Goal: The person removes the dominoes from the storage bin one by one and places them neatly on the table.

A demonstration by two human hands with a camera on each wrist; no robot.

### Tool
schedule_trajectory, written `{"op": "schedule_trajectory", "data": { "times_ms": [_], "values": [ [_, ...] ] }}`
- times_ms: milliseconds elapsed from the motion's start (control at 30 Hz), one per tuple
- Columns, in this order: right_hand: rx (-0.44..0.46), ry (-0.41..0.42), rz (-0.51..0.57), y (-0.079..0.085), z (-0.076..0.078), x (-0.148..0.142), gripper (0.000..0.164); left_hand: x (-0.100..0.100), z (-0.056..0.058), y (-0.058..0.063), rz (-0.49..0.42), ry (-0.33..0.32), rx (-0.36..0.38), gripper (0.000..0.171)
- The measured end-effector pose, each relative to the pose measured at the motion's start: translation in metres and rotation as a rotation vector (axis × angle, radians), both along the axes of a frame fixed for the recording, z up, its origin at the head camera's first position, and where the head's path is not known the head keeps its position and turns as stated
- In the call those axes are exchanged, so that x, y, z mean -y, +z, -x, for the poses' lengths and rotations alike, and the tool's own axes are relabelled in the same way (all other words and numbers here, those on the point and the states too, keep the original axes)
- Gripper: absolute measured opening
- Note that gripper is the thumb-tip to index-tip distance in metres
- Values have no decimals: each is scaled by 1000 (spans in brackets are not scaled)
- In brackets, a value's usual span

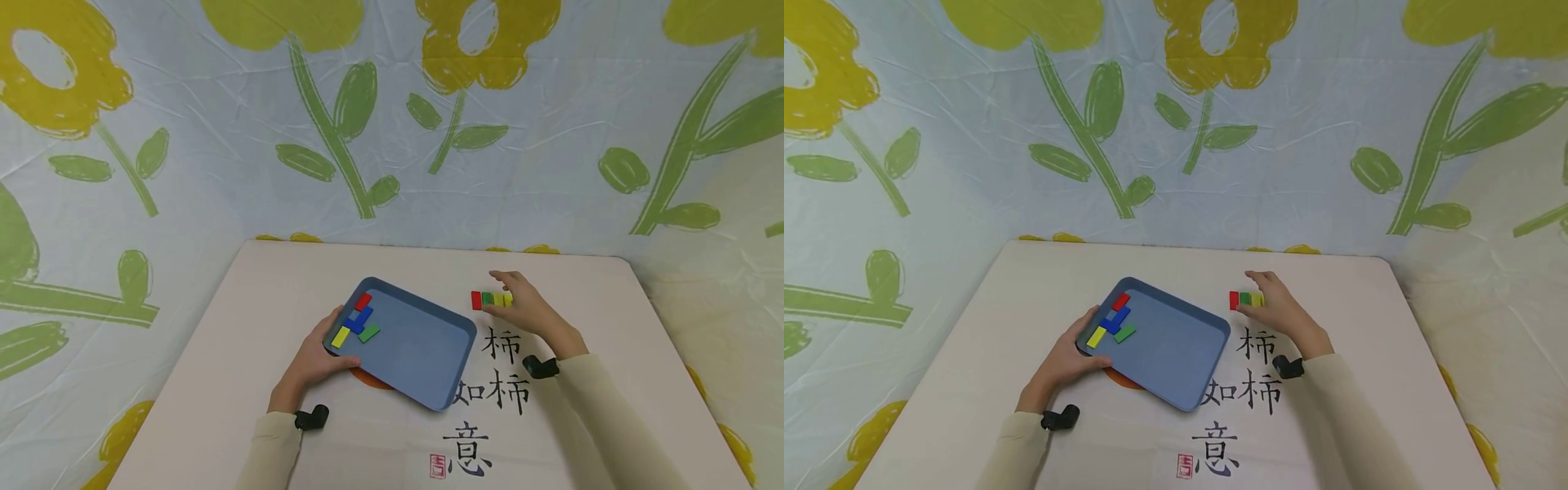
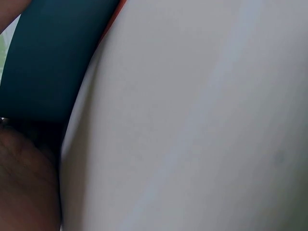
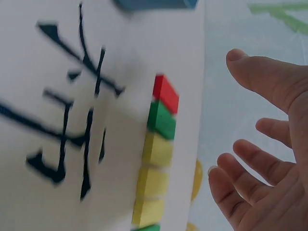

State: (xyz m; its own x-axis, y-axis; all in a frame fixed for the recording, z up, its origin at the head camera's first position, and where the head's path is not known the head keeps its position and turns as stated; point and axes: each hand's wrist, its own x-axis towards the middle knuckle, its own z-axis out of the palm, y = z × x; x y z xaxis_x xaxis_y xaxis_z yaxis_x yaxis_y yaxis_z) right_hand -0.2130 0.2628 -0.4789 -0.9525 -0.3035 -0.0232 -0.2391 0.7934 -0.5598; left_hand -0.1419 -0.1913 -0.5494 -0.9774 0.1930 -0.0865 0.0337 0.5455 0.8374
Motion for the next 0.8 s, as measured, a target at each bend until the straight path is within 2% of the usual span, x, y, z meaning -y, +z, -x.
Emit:
{"op": "schedule_trajectory", "data": {
  "times_ms": [167, 400, 533, 800],
  "values": [
    [-42, 67, 28, 6, -1, 29, 78, -1, 0, 2, -1, 4, 5, 116],
    [-26, 125, 111, 11, 1, 74, 72, -1, 0, 1, 17, 3, 8, 117],
    [-35, 183, 138, 7, -2, 101, 69, -1, -1, 2, 22, 14, 13, 116],
    [-10, 283, 157, -12, -8, 144, 66, -2, -3, 1, 13, 23, 12, 114]
  ]
}}
